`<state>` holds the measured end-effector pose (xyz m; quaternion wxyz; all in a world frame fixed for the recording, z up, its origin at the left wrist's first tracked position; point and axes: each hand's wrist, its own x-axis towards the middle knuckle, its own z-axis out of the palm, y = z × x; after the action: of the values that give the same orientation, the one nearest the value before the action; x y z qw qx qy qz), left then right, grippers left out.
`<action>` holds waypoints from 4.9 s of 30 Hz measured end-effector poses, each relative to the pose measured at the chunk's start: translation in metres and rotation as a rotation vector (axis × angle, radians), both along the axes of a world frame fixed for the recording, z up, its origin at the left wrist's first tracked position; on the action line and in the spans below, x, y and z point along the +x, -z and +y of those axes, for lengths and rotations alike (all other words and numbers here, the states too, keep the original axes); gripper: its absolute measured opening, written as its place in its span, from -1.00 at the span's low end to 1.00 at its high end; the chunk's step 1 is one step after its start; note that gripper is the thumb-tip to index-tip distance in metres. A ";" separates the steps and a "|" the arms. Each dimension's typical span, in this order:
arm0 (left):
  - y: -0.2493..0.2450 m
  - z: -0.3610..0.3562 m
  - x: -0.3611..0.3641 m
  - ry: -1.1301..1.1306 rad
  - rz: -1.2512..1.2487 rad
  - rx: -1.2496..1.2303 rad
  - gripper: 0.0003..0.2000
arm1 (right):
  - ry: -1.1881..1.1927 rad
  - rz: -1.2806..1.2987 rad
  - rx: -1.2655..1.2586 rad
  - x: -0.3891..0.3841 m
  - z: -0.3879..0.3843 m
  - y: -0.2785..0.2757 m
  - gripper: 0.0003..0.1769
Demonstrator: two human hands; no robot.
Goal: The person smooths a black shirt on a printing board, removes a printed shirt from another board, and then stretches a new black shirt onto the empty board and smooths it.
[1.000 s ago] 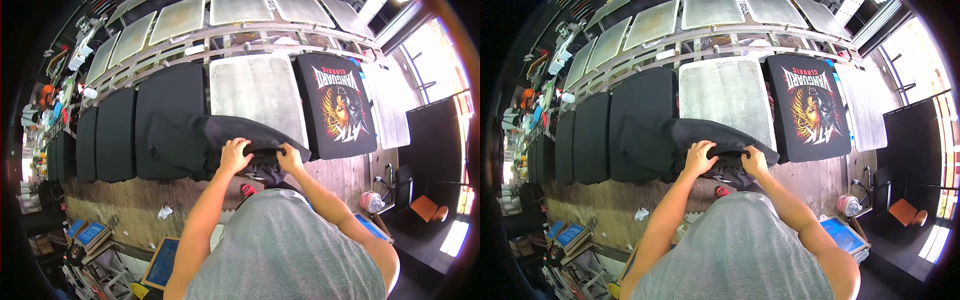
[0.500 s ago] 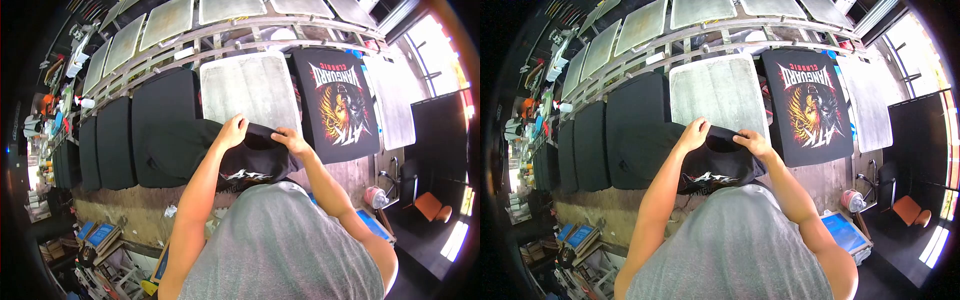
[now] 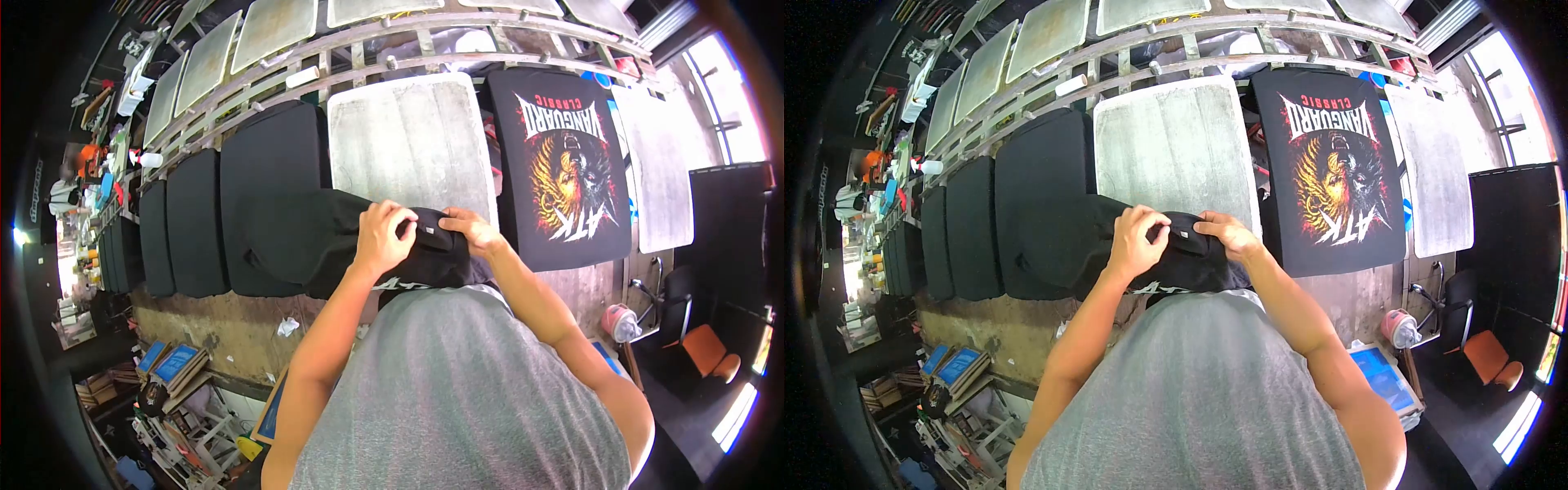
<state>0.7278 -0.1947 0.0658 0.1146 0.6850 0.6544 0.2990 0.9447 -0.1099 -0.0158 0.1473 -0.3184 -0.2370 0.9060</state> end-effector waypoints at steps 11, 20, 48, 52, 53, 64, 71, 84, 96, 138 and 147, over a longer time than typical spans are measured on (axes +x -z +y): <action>0.003 0.003 0.018 0.132 0.123 0.002 -0.87 | 0.021 0.017 0.019 -0.004 0.002 -0.002 -0.77; -0.003 -0.006 0.014 0.202 0.125 -0.018 -0.89 | 0.088 -0.086 0.101 -0.006 0.006 0.013 -0.73; 0.031 -0.032 0.006 0.303 0.018 -0.736 -0.68 | 0.204 -0.661 0.607 -0.009 0.018 0.062 -0.70; 0.043 -0.022 0.019 0.306 0.281 -0.729 -0.63 | 0.198 -0.681 0.629 -0.010 0.018 0.048 -0.70; 0.046 -0.019 0.022 0.280 0.332 -0.756 -0.62 | 0.191 -0.687 0.625 -0.010 0.017 0.041 -0.71; 0.029 -0.008 -0.010 0.013 0.203 -0.582 -0.58 | 0.223 -0.612 0.564 -0.002 0.017 0.062 -0.69; 0.062 -0.031 0.001 0.089 0.150 -0.584 -0.54 | 0.214 -0.603 0.562 0.000 0.016 0.063 -0.66; 0.083 0.009 -0.104 0.096 0.287 -0.287 -0.72 | -0.405 -0.882 1.175 0.074 -0.039 0.021 -0.59; 0.081 -0.032 -0.127 0.054 0.179 -0.218 -0.52 | 0.191 -1.086 1.151 0.074 -0.100 -0.005 -0.81; -0.331 -0.272 -0.131 0.232 -0.447 0.053 -0.86 | -0.637 -0.520 1.301 0.133 -0.225 -0.232 -0.47; -0.330 -0.292 -0.163 0.180 -0.477 0.064 -0.80 | -0.036 -0.735 1.378 0.145 -0.222 -0.294 -0.69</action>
<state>0.5646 -0.4871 0.3955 0.2702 0.6539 0.5353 0.4613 1.0896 -0.3319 0.2784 0.2092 -0.4309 -0.7848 0.3931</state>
